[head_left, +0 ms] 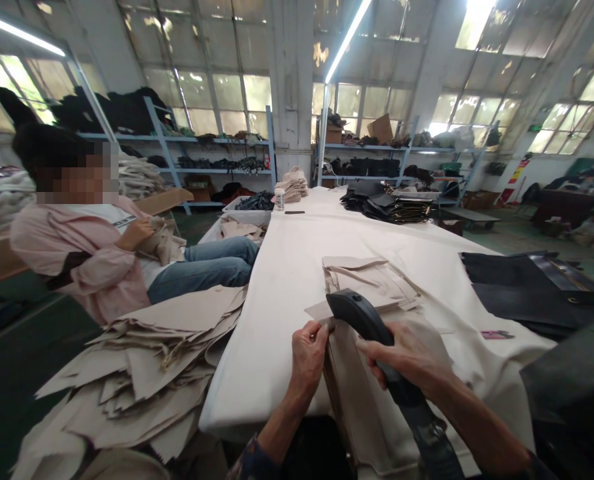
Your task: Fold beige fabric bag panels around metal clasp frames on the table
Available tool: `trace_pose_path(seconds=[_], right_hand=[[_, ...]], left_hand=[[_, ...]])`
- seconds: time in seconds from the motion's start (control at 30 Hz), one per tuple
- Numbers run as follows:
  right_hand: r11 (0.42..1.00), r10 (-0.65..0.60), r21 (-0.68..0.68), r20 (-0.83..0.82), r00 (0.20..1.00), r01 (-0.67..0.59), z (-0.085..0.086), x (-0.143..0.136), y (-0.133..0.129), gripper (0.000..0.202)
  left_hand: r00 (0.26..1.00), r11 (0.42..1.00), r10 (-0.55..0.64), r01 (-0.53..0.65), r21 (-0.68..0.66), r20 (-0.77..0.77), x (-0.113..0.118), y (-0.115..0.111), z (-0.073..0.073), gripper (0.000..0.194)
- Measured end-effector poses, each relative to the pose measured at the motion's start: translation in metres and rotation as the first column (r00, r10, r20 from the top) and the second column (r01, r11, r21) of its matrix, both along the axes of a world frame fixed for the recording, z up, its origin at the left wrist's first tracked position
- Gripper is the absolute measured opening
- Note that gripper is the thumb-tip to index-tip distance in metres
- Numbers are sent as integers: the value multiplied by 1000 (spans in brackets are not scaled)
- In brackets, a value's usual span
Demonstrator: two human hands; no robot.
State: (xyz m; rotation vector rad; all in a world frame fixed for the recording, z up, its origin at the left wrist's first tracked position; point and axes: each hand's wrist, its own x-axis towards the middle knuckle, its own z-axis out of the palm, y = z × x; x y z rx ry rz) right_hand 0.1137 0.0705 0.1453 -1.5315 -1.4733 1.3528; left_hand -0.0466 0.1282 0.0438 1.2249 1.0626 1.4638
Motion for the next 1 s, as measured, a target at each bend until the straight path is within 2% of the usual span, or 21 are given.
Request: trace_pose_path(seconds=[0.1,0.23,0.3,0.4,0.47,0.53,0.6,0.63,0.73,0.8,0.9,1.0], right_hand=[[999,-29,23,-19,999,29,12,8,-4,35],[997,-73,31,110,991,70,23,26,-25,36],[999,-48,-17,151,987,51,21,34,-37,37],[993,-39,-105,204,978,61,8,40,-51,36],[993,-42,-102,214,976,65,-2,43,-57,36],[994,-44,-87,229,973,65,-9,45,-61,36],[993,-38,-97,233,972,63,-12,45,-61,38],[993,-35,-101,230,973,60,-12,45,-61,39],[993,-28,-111,197,980,51,-10,42,-60,43],[989,-33,-134,192,981,60,-7,39,-60,43],[989,-46,-128,188,981,71,-6,36,-62,40],[993,-41,-100,189,981,61,-10,36,-66,37]], left_hand=[[999,1000,14,-13,-22,39,1,2,-10,24],[995,998,22,-15,-65,102,2,8,-22,22],[989,996,34,-22,-87,142,4,8,-26,22],[967,989,95,-64,-136,238,8,-1,-27,32],[902,975,173,-100,-199,395,11,-12,-26,35],[798,958,249,-119,-261,549,14,-23,-24,32],[741,948,274,-100,-302,613,16,-33,-23,29],[750,945,263,-73,-319,607,17,-36,-24,29],[858,943,160,14,-334,488,19,-41,-29,30],[905,952,80,55,-302,417,19,-42,-31,30],[895,961,-23,142,-236,445,17,-43,-31,43],[868,963,-42,167,-211,495,17,-47,-30,52]])
